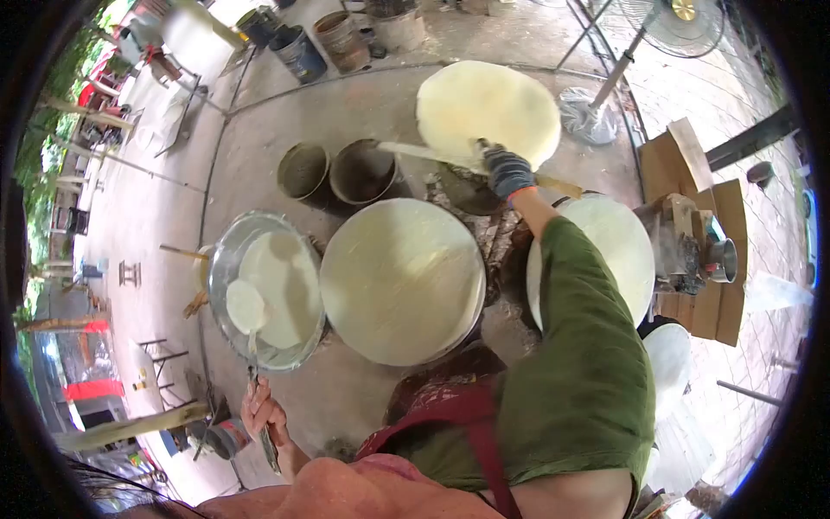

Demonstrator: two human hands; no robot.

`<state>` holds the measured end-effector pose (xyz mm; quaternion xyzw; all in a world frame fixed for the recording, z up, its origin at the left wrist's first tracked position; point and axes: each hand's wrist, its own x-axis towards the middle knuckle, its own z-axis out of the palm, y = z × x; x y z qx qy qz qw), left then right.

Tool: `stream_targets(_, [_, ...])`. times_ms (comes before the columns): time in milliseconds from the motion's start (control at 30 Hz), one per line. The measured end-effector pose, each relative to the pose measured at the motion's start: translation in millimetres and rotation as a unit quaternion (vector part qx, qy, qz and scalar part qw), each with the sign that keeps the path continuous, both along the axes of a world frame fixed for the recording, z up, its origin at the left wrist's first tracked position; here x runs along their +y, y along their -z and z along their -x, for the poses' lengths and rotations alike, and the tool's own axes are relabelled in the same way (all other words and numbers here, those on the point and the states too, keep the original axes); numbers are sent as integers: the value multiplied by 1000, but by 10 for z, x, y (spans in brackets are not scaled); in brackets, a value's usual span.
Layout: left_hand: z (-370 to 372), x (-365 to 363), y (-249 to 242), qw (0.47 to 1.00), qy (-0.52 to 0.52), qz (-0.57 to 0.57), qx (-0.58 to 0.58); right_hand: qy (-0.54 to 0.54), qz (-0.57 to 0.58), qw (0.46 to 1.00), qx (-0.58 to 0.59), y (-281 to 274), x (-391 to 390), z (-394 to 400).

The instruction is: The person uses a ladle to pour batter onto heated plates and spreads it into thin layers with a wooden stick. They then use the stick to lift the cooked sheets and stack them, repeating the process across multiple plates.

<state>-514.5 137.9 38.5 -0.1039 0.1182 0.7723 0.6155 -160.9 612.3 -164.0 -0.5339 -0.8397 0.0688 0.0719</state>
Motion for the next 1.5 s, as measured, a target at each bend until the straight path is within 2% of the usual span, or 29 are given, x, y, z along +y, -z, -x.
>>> stream_targets(33, [52,-64,-46,1000,-8,5,1,-33,-25,999,13,157,-82,-153])
stream_targets(67, [135,-136,-74,998,17,-55,0,-39,-71,995,56,225,-194,-208])
stream_targets(100, [243,-205,-78,993,41,-113,2,-54,-91,993,49,315,-332,-309])
stream_targets(133, [313,-242,-79,978,-185,93,-11,18,9,995,99,-94,-739,-231])
stream_targets(167, [505,-296,44,957,-234,170,17,27,-71,991,114,-53,-1093,-269])
stream_targets(200, [700,-343,170,927,-272,254,46,-29,-169,955,244,-222,-1441,-155])
stream_targets(233, [889,-294,229,956,-176,220,86,99,-69,985,122,103,-1794,-364])
stream_targets(300, [1170,-62,244,979,-19,135,152,207,81,970,99,19,-2680,-469])
stream_targets(367, [1138,290,161,979,113,45,164,301,159,928,150,376,-3537,-737])
stream_targets(400, [1020,393,150,970,177,-1,165,258,79,936,228,258,-3964,-768])
stream_targets(433, [816,404,175,916,196,53,345,209,-8,930,302,97,-4333,-686])
stream_targets(467, [540,356,228,826,204,92,517,249,3,919,307,2,-4653,-701])
stream_targets(500, [334,284,259,704,198,124,670,290,17,904,312,-79,-4989,-735])
stream_targets(533, [198,257,289,636,230,73,733,331,34,888,316,-152,-5274,-787])
stream_targets(633, [-598,232,77,690,387,20,611,411,35,847,336,-291,-6038,-1086])
stream_targets(700, [-1036,283,282,644,496,-86,576,454,-6,832,320,-395,-6469,-1301])
stream_targets(767, [-1721,255,407,680,641,-34,354,512,-26,800,312,-341,-6978,-1604])
stream_targets(833, [-2488,115,565,629,709,-24,316,601,50,751,269,-214,-7502,-1941])
stream_targets(867, [-2917,2,630,608,742,-18,281,612,19,747,259,-81,-7828,-2148])
stream_targets(967, [-4196,-295,735,560,788,-9,256,694,1,665,276,285,-8615,-2591])
stream_targets(1000, [-4636,-353,767,545,803,-21,240,709,-26,617,340,227,-8736,-2714])
stream_targets(1033, [-5031,-389,813,539,812,-39,222,717,-49,599,353,292,-8845,-2841])
stream_targets(1100, [-5845,-469,924,482,827,-167,235,720,-89,574,380,498,-8967,-3200])
stream_targets(1133, [-6222,-508,1013,461,824,-196,264,751,29,515,412,308,-8947,-3415])
stream_targets(1167, [-6574,-554,1106,440,819,-224,293,741,-24,543,394,321,-8869,-3600])
stream_targets(1233, [-7194,-778,1247,450,785,-199,376,712,-132,593,351,360,-8643,-3944])
stream_targets(1300, [-7672,-1001,1418,474,739,-199,435,708,-158,628,282,207,-8281,-4209])
stream_targets(1400, [-8086,-1089,1818,508,689,-209,473,751,-35,615,236,170,-7855,-4367])
stream_targets(1500, [-8122,-916,1859,380,582,-281,662,786,11,577,219,315,-7710,-4331])
